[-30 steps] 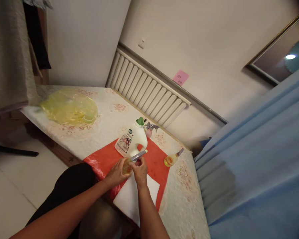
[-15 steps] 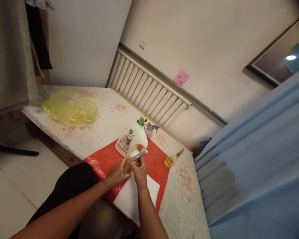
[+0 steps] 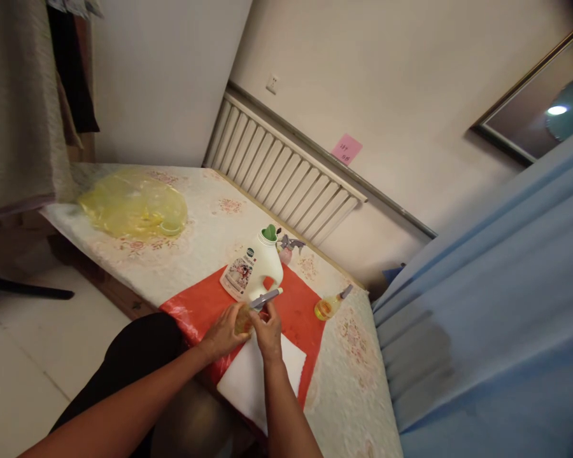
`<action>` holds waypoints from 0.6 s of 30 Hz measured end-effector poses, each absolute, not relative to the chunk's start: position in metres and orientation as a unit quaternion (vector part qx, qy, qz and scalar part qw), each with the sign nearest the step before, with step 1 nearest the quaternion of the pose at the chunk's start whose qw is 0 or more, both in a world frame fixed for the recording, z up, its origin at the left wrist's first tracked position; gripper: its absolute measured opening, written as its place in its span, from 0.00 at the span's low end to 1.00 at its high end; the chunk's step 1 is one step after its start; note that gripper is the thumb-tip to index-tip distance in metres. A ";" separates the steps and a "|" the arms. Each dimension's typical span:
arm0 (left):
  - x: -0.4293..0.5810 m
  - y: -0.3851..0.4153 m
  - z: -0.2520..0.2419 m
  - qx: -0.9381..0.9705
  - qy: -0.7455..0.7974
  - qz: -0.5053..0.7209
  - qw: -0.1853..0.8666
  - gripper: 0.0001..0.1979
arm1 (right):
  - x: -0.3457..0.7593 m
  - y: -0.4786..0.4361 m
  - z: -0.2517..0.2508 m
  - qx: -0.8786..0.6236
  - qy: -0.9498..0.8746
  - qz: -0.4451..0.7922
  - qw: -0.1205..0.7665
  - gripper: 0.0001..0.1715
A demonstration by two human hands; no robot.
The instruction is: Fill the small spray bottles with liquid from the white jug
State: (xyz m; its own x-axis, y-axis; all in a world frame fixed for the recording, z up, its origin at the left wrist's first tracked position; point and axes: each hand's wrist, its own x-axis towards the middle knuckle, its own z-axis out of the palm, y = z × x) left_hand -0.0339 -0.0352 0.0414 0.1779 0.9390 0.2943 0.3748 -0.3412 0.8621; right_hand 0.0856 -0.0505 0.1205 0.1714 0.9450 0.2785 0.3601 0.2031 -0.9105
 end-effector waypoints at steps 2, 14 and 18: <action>-0.034 -0.036 0.042 0.694 0.471 0.435 0.327 0.32 | 0.088 -0.052 0.122 -0.555 -0.587 0.292 0.511 0.13; -0.034 -0.037 0.044 0.692 0.469 0.439 0.330 0.31 | 0.085 -0.051 0.119 -0.565 -0.576 0.277 0.522 0.12; -0.034 -0.037 0.043 0.692 0.469 0.439 0.330 0.30 | 0.087 -0.050 0.118 -0.566 -0.578 0.278 0.517 0.09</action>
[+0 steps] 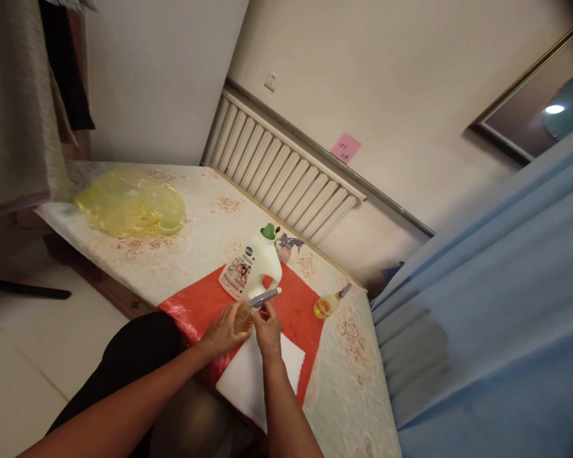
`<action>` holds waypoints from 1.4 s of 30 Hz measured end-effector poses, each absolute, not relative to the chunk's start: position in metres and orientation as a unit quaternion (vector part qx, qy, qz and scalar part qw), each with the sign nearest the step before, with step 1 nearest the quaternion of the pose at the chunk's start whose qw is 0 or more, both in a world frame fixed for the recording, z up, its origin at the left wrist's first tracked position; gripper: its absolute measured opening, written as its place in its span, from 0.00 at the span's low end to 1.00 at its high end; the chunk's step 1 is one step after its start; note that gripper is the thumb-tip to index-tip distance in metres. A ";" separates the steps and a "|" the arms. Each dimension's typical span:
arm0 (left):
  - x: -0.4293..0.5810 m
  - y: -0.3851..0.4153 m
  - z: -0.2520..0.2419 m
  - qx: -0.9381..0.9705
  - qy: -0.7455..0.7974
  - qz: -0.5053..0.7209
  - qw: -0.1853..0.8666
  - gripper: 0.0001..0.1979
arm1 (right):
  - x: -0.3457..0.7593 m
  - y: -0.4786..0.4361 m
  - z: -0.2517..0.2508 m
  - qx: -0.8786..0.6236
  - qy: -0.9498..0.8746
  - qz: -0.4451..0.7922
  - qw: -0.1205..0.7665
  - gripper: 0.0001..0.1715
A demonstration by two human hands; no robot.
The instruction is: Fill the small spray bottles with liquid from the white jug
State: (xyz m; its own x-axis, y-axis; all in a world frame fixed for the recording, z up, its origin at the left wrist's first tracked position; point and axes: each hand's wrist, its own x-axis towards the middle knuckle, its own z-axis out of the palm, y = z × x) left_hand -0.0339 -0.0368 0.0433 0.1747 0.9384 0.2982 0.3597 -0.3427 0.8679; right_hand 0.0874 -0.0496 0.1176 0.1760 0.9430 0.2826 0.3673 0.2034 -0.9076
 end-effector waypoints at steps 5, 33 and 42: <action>-0.034 -0.036 0.042 0.694 0.466 0.439 0.328 0.31 | 0.079 -0.044 0.111 -0.602 -0.538 0.241 0.538 0.11; -0.034 -0.036 0.044 0.689 0.472 0.444 0.324 0.30 | 0.079 -0.046 0.104 -0.591 -0.556 0.219 0.542 0.09; -0.033 -0.034 0.039 0.688 0.471 0.451 0.319 0.31 | 0.083 -0.048 0.102 -0.568 -0.587 0.214 0.536 0.09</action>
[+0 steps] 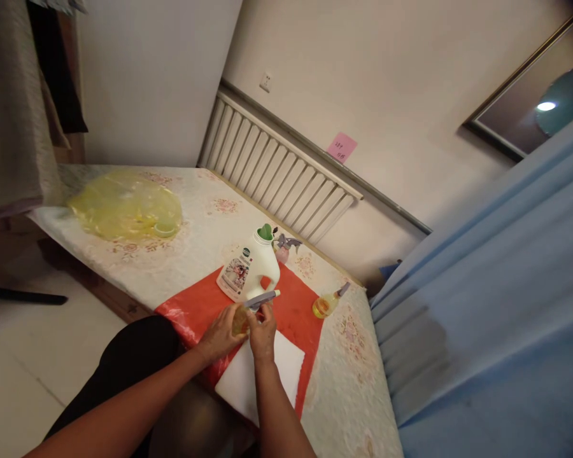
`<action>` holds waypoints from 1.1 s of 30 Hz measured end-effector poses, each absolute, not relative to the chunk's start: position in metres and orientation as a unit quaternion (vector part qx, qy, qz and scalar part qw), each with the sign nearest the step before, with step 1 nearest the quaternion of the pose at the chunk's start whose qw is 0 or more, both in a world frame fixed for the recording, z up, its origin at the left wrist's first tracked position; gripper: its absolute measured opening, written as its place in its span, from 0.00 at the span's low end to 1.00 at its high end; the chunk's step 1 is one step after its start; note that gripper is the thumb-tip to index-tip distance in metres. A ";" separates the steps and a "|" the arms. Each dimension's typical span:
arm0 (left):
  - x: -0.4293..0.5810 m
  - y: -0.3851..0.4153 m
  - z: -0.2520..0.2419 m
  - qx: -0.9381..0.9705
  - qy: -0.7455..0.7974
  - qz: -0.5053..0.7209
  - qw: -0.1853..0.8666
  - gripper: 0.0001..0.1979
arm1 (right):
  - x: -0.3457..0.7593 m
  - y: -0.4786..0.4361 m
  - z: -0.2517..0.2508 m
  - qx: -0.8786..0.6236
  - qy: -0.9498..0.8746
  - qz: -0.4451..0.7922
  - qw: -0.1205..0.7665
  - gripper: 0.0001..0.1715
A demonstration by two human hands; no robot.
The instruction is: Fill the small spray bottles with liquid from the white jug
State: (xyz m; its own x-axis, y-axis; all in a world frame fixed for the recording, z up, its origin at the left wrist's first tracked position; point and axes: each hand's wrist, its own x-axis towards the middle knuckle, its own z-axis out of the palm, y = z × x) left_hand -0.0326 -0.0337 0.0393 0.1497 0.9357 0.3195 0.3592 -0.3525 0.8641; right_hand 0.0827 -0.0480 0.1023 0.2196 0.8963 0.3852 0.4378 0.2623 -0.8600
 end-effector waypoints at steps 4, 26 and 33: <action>-0.033 -0.033 0.039 0.689 0.470 0.452 0.317 0.30 | 0.079 -0.047 0.099 -0.574 -0.577 0.204 0.544 0.09; -0.033 -0.031 0.041 0.676 0.484 0.435 0.346 0.36 | 0.172 -0.104 0.060 -0.685 -0.546 0.095 0.473 0.14; -0.039 -0.023 0.052 0.665 0.446 0.425 0.423 0.35 | 0.229 -0.128 0.031 -0.696 -0.580 0.023 0.422 0.16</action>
State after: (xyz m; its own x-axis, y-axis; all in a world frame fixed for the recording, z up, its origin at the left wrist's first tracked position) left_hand -0.0389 -0.0233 0.0523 0.2403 0.9522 0.1887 0.2330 -0.2453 0.9410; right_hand 0.2294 -0.1282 0.0310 0.3262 0.8272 0.4575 0.7883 0.0290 -0.6146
